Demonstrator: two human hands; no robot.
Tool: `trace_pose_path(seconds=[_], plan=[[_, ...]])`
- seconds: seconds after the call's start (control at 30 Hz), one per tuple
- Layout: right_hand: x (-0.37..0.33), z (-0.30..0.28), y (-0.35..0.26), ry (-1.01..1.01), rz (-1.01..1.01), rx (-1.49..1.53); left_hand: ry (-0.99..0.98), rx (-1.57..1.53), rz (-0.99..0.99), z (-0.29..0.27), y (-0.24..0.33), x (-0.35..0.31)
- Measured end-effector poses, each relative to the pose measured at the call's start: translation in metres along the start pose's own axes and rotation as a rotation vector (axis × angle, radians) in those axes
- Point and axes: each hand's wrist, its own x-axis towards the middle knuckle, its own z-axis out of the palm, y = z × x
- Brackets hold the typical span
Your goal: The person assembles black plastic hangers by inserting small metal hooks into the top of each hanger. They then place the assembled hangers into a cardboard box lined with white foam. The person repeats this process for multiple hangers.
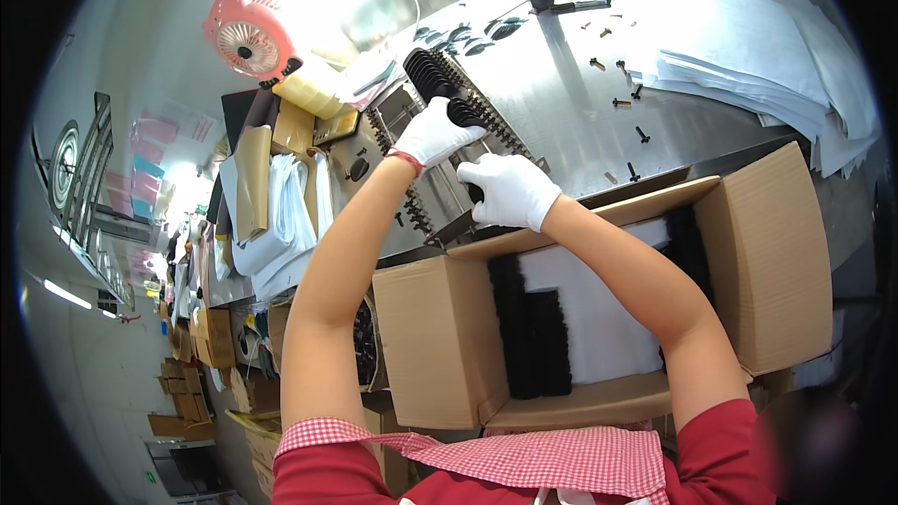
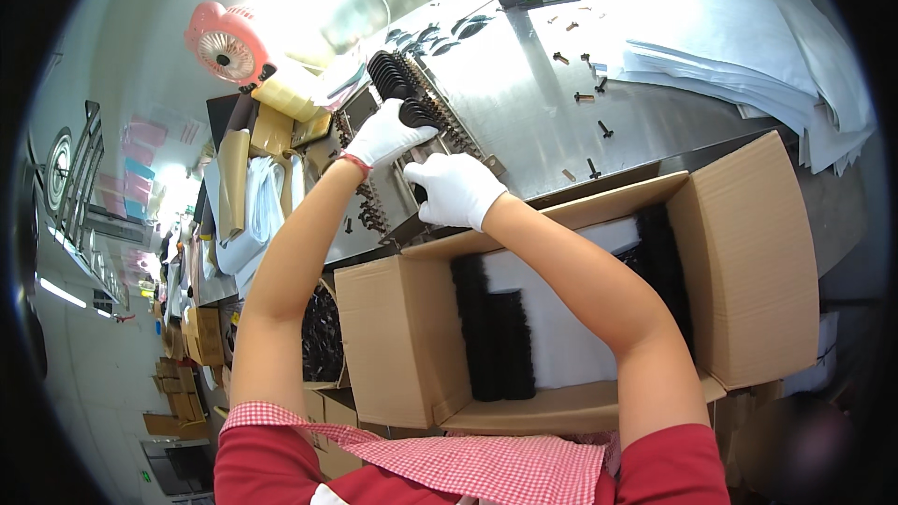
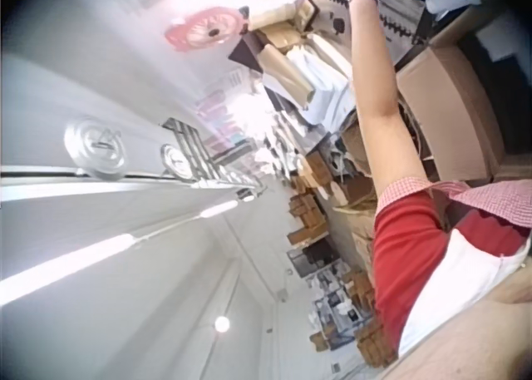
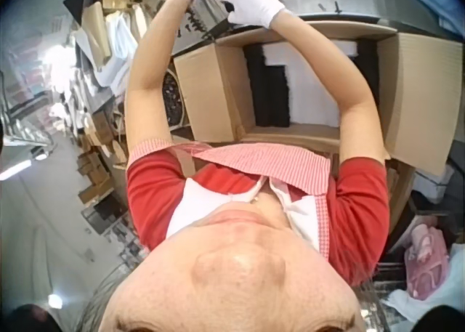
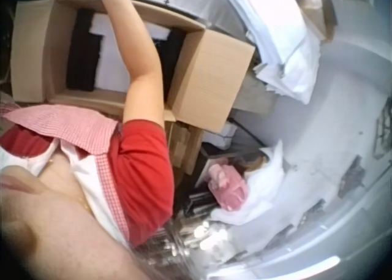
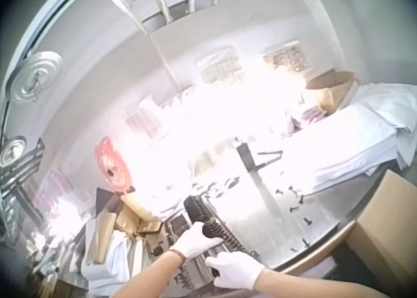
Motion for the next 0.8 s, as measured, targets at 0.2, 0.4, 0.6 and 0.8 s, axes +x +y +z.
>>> trace_pose_path(seconds=[0.2,0.4,0.6,0.8], plan=[[-0.003,-0.003,0.013,0.069,-0.058,0.041,0.038,0.052,0.008,0.032,0.023,0.009],[-0.001,0.003,0.007,0.115,0.105,0.125,0.140,0.568,-0.031,0.016,0.042,-0.001],[0.007,0.017,-0.001,0.600,-0.006,0.377,0.021,-0.158,0.066,-0.009,0.011,-0.068],[0.020,0.018,-0.006,0.409,0.135,0.303,-0.540,-0.443,0.066,-0.051,-0.005,-0.069]])
